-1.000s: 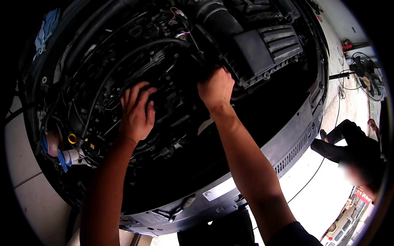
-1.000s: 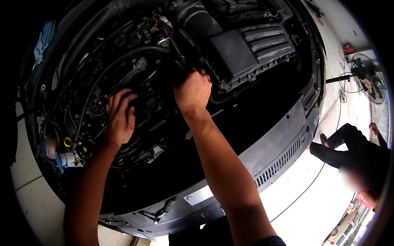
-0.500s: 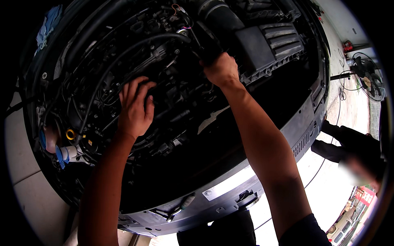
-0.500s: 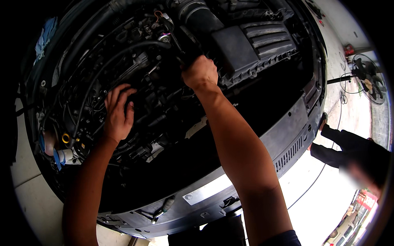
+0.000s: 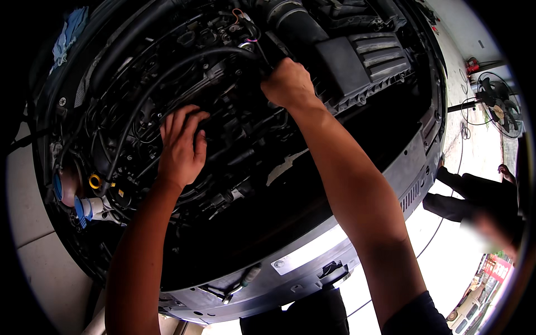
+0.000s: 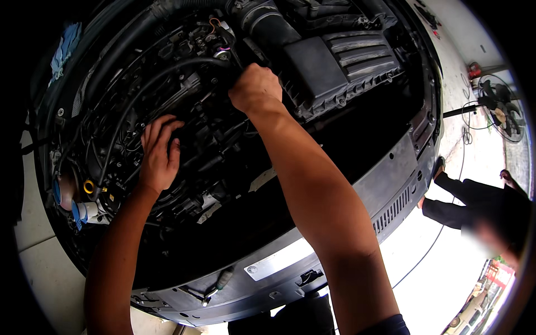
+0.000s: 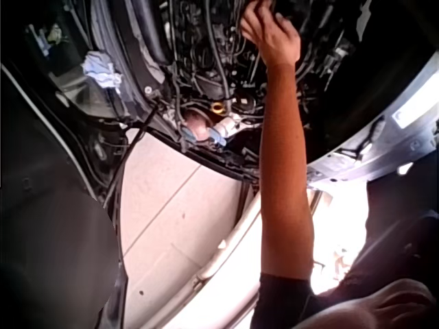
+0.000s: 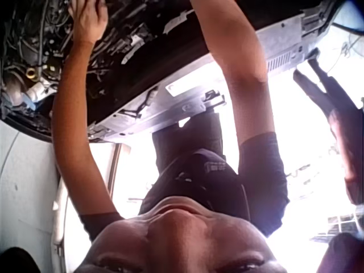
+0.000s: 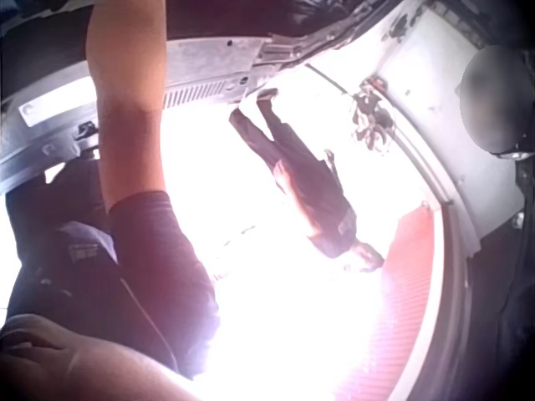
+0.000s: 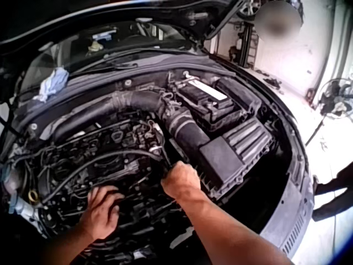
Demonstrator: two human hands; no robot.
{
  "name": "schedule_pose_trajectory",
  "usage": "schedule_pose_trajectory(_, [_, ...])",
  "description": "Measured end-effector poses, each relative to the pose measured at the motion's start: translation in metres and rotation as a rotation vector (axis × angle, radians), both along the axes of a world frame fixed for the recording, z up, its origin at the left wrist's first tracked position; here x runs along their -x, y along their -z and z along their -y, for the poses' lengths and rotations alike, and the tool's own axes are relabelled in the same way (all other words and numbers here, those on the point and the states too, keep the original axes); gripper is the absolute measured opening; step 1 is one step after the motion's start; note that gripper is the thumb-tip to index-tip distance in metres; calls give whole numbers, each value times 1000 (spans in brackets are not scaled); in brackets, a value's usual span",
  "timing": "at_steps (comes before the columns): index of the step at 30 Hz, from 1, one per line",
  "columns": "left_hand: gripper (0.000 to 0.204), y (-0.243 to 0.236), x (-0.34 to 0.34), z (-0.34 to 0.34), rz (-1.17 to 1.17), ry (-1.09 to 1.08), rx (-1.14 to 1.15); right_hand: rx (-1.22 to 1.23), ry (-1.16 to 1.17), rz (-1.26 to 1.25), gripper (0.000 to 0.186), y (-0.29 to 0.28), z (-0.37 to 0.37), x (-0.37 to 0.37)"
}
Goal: The person uses a wrench and a socket set to work on components of a car engine. They loosen fasteners and move parts of the intake system while standing in a garage.
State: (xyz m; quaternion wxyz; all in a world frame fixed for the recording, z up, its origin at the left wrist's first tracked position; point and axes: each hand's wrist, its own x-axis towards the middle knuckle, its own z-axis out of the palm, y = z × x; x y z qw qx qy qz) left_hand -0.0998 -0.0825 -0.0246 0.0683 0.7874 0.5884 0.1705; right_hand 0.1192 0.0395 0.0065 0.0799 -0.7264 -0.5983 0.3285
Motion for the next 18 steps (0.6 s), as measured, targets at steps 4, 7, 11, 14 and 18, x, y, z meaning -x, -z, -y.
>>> schedule_pose_trajectory(4, [33, 2, -2, -2, -5, -9, -8, 77, -97, 56, 29, -26, -1, 36])
schedule_pose_trajectory(7, [34, -2, -4, -2, 7, 1, -5, 42, -22, -59, 23, -11, 13, 49])
schedule_pose_trajectory(11, [34, -3, -3, -4, 16, 9, 3, 94, 129, -185, 24, -9, 27, 50])
schedule_pose_trajectory(14, [33, -3, -3, -3, 15, 17, 0, 246, 305, -688, 22, 17, 21, 20])
schedule_pose_trajectory(18, [32, -4, -3, -3, 35, 12, 25, -209, -88, -492, 28, 20, 38, -51])
